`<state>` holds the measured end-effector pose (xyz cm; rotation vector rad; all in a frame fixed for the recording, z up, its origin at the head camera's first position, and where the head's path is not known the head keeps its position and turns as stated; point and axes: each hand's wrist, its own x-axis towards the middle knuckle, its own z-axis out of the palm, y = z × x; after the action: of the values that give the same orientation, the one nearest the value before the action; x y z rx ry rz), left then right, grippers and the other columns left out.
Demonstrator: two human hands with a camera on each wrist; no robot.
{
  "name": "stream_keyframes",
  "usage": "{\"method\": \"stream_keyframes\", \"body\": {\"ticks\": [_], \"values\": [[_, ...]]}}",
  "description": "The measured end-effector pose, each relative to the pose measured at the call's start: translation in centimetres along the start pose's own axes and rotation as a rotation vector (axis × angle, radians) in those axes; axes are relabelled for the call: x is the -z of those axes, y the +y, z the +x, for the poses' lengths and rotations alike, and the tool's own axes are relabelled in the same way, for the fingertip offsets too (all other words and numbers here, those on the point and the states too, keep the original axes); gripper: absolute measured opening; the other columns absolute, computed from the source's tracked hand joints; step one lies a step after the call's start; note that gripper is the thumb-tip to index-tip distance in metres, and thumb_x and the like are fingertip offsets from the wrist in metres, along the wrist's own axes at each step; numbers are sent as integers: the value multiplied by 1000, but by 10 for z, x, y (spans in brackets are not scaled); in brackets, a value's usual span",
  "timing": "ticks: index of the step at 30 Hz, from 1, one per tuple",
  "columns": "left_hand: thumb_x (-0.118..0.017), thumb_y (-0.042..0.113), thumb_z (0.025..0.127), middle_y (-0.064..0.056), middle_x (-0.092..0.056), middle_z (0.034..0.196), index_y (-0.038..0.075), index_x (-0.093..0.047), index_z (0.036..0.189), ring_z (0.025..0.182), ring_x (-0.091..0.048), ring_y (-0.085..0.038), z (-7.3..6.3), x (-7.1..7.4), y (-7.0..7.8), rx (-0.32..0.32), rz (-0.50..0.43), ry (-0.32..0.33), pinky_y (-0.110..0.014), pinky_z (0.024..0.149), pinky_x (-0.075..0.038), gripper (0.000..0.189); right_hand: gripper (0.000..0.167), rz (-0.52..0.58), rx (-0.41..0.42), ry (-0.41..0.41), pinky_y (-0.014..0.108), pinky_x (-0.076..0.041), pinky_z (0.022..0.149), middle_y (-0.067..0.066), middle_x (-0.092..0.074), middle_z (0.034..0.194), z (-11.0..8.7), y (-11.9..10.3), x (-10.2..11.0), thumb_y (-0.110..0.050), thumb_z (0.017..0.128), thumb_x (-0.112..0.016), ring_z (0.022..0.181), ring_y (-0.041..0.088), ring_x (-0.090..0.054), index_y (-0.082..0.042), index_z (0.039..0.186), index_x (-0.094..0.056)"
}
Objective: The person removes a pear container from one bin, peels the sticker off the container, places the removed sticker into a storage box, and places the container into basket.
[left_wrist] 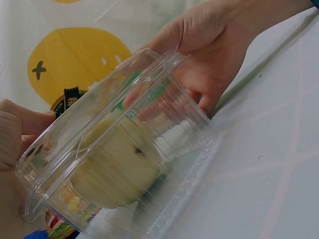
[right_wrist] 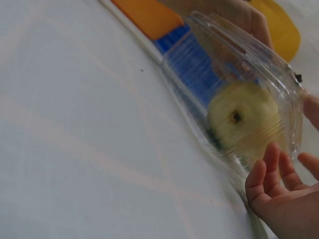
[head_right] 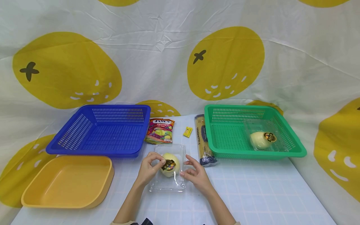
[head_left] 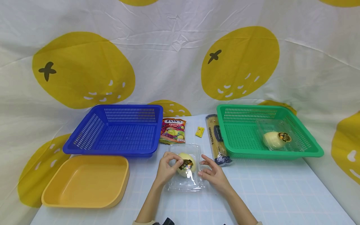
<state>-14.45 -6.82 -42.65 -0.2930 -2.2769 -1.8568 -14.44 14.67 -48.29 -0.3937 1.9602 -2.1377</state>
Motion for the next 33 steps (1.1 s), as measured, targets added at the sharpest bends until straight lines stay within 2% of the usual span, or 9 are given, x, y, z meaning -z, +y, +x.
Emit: {"method": "stream_keyframes", "body": {"ticks": [8,18,28,33], "values": [[-68,-5,78,-13,-60,87,-10,-65,76,89,-48,-10,-1,2,-1,7,-50,-5,-39,92,-34,6,77,9,-4,-1,21,-53,73,29,-40,124,0,1,1,2,81,-67,83,9,-59,2,146,-24],[-68,-4,78,-16,-61,85,-11,-64,75,88,-51,-13,-2,1,-2,-46,-35,20,-33,90,-37,8,76,3,7,-1,22,-53,73,30,-40,124,0,1,1,2,81,-67,83,9,-59,3,145,-25],[-66,-7,78,-18,-61,84,-10,-64,74,89,-50,-14,-1,1,-3,-48,-65,20,-42,95,-34,5,75,0,-12,13,22,-53,73,29,-40,124,1,1,1,2,82,-67,84,9,-59,2,145,-26],[-66,-6,78,-20,-61,83,-10,-63,74,88,-51,-13,-2,1,-5,-58,-79,27,-40,94,-35,6,75,6,-10,5,22,-53,73,29,-40,124,1,2,1,2,82,-66,84,9,-59,2,145,-26]]}}
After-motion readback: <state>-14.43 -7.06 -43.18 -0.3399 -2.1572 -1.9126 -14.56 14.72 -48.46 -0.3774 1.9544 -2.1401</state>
